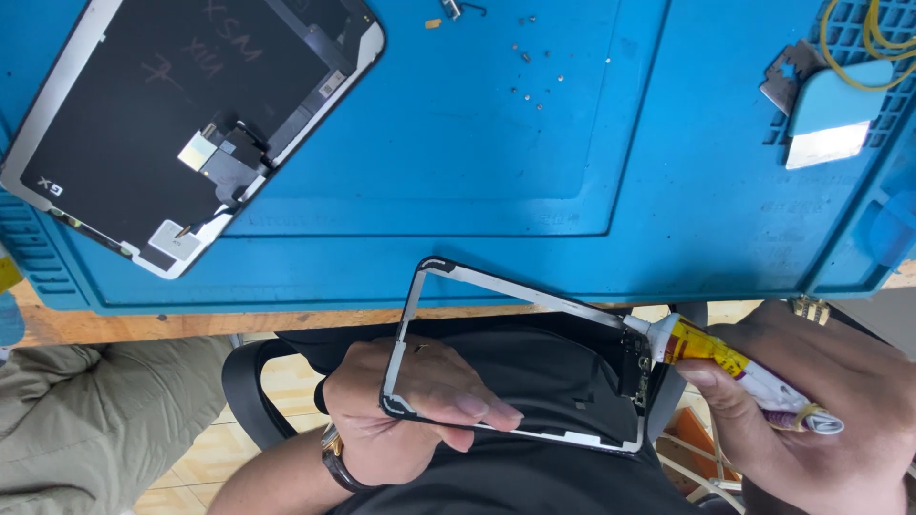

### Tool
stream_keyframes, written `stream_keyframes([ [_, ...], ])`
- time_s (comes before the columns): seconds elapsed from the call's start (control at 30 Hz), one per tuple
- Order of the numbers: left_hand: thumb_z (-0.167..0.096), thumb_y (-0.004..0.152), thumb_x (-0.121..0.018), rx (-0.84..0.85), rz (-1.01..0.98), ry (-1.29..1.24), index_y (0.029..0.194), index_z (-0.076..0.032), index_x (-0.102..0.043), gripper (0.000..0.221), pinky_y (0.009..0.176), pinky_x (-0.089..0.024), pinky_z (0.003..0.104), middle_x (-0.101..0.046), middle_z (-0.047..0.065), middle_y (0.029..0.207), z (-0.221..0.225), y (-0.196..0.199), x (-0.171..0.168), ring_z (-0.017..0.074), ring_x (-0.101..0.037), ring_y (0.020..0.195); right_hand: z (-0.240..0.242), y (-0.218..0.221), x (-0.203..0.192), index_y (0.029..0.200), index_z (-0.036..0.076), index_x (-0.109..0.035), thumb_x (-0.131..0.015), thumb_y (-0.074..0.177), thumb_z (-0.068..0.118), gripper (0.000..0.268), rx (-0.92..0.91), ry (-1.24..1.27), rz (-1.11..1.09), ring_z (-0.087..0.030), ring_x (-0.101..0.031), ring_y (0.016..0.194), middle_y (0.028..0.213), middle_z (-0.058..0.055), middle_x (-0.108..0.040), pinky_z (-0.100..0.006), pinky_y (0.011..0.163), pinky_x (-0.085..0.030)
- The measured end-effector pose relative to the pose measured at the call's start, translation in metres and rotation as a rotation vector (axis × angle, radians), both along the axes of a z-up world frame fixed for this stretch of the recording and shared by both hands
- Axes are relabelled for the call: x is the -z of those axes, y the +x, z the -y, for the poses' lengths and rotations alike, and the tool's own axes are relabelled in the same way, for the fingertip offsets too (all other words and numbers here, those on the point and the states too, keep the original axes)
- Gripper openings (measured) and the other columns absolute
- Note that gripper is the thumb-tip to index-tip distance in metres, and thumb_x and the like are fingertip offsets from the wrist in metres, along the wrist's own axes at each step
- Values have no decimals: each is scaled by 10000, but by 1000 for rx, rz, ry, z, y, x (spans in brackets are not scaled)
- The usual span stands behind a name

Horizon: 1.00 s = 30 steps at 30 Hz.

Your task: Applying adhesive to a mobile phone frame and preparing the screen for installation.

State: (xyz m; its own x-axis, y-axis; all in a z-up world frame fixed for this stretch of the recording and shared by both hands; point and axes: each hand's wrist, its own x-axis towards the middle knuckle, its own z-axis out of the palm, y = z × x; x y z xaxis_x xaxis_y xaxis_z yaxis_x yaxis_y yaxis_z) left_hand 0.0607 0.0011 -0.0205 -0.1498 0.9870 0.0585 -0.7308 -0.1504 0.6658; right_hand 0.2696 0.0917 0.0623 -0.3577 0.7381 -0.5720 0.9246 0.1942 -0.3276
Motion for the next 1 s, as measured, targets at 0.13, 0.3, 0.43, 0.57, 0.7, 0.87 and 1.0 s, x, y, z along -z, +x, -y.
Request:
stream_keyframes([
  [0.13,60,724,-572,-7,20,-3,904,99,-555,185,573,-567,335,-593,230,766,0,1,0,333,-628,710,-1,3,-1,651,80,-588,-566,620,433,355,-3,-50,53,-177,-532,422,600,-62,-592,-310,394,-401],
  [0.3,42,746,-550,-18,4,-56,876,92,-566,140,567,-562,320,-598,220,739,0,2,-4,317,-631,697,1,5,-1,629,87,-578,-538,659,420,337,-4,-31,69,-180,-482,393,542,-61,-552,-325,404,-357],
  [0.43,26,720,-578,-25,-28,-110,836,84,-575,130,557,-563,313,-603,214,724,-1,1,-8,301,-636,666,7,0,-6,594,72,-584,-516,644,434,371,93,17,104,-186,-483,379,505,-74,-540,-306,384,-331],
  [0.57,3,754,-554,-52,-66,-134,819,66,-584,95,523,-554,292,-606,196,690,-5,5,-19,294,-639,633,34,9,4,883,-90,-499,-455,808,208,310,501,306,-229,-255,-481,705,806,-195,-509,-332,692,-377],
  [0.7,-33,735,-598,-85,-184,-152,764,6,-609,50,480,-584,294,-618,123,643,-12,6,-37,231,-650,595,17,31,11,694,33,-492,-348,796,538,535,489,73,-664,-132,-542,548,758,-106,-485,-169,458,-462],
  [0.87,-93,741,-631,-70,-387,80,793,-27,-597,90,538,-595,257,-636,111,731,-21,4,-51,199,-674,624,13,18,-10,777,53,-559,-380,792,511,492,498,-190,-749,-180,-675,733,995,-147,-464,-172,435,-628],
  [1.0,-57,719,-634,-131,-388,114,843,0,-584,145,534,-605,294,-627,140,746,-16,12,-59,233,-668,629,21,2,-22,830,86,-585,-472,819,424,356,689,-280,-935,-312,-666,906,981,-167,-510,-384,730,-603],
])
